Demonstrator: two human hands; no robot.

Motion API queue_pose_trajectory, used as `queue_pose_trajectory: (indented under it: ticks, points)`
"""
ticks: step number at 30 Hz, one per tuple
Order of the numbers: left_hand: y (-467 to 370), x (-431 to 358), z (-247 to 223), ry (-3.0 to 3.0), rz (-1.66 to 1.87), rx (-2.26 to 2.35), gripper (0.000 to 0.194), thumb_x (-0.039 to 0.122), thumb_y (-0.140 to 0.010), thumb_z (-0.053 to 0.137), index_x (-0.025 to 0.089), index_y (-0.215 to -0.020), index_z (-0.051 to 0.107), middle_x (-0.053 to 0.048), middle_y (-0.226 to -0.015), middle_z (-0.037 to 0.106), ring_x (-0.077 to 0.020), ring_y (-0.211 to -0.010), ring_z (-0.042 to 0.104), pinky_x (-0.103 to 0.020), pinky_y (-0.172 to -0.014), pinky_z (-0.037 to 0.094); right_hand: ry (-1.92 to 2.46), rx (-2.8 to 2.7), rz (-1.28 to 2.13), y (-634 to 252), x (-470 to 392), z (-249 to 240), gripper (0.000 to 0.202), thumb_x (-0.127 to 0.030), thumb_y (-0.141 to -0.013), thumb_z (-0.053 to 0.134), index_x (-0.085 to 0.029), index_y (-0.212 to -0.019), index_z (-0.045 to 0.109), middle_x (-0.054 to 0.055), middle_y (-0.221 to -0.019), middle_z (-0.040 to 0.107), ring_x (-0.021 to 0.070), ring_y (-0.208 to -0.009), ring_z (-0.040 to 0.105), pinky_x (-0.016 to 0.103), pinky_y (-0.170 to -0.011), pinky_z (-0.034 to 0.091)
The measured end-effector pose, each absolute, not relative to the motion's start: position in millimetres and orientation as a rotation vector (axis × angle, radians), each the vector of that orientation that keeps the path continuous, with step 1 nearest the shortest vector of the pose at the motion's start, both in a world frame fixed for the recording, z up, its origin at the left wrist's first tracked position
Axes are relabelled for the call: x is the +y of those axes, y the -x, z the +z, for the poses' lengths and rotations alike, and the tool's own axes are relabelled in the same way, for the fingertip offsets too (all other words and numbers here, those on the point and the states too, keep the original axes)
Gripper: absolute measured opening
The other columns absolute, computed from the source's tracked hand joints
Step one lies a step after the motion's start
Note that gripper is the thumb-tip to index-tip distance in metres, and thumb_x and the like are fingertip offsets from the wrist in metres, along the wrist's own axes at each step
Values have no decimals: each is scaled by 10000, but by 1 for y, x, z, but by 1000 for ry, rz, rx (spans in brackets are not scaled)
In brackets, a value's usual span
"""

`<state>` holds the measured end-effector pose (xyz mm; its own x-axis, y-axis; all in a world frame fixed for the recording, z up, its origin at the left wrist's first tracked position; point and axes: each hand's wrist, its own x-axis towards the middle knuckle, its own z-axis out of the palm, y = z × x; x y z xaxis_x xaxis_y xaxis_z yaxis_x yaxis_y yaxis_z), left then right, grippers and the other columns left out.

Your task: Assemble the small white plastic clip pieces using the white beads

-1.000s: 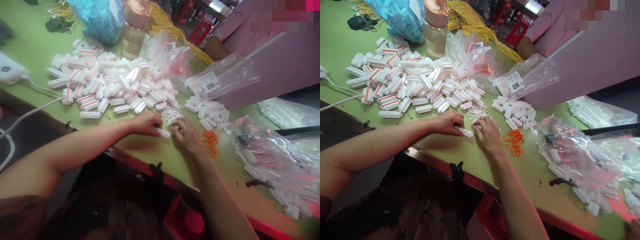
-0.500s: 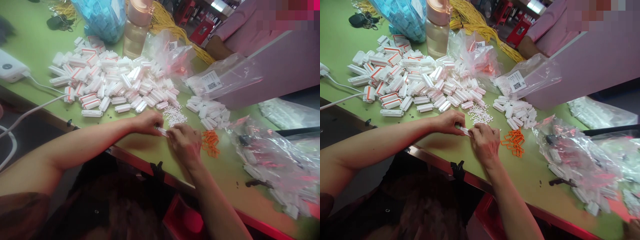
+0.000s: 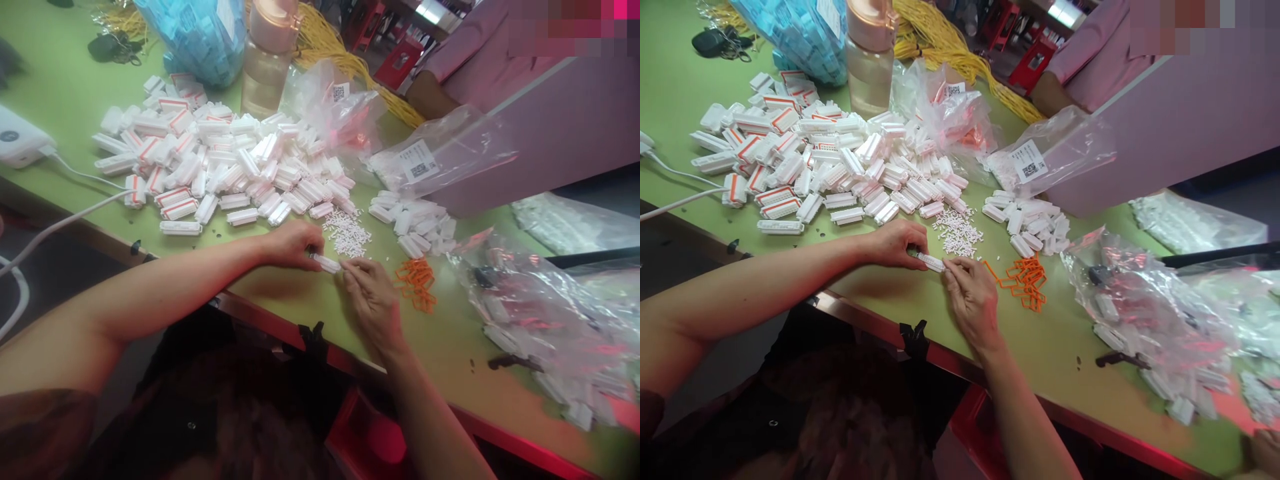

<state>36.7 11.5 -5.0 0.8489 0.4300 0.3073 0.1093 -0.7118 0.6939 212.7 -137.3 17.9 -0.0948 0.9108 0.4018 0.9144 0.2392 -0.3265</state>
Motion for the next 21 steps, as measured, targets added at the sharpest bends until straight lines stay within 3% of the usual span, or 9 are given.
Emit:
queue_pose_trajectory:
  ticks: [3,11,14,18,21]
  points:
    - [-37,11,-5,-2319,595,383,197,310,-685,749,121,-736,725,-39,-708,643,-113,-637,544,-227,-593,371,1702,-2015,-128,-215,-140,16,309,-286,-956,491,-281,-1220,653,79,-1100,688,219,-975,620,384,-831,447]
    - [-36,12,-6,-2319,598,372,253,375,-723,718,121,-734,721,-45,-714,636,-114,-645,549,-225,-604,384,1736,-2278,-518,-192,-140,19,285,-199,-943,527,-220,-1206,634,74,-1159,715,224,-1026,594,377,-778,336]
    - [-35,11,-5,-2315,587,386,264,385,-725,719,122,-747,721,-44,-720,638,-108,-635,538,-224,-604,384,1729,-2247,-423,-193,-135,22,245,-207,-942,531,-224,-1141,674,66,-1125,723,209,-985,615,368,-763,354]
    - [-35,11,-2,-2343,537,421,236,370,-729,717,136,-760,719,-40,-742,642,-112,-661,541,-227,-623,381,1740,-1891,12,-225,-132,19,238,-340,-946,516,-235,-1013,719,64,-1031,716,189,-920,643,345,-765,449]
    - [-35,10,0,-2360,519,412,212,349,-738,708,139,-772,715,-43,-755,641,-120,-692,548,-234,-656,388,1893,-1627,76,-254,-135,14,260,-412,-900,549,-224,-940,724,59,-925,718,197,-823,639,354,-725,483]
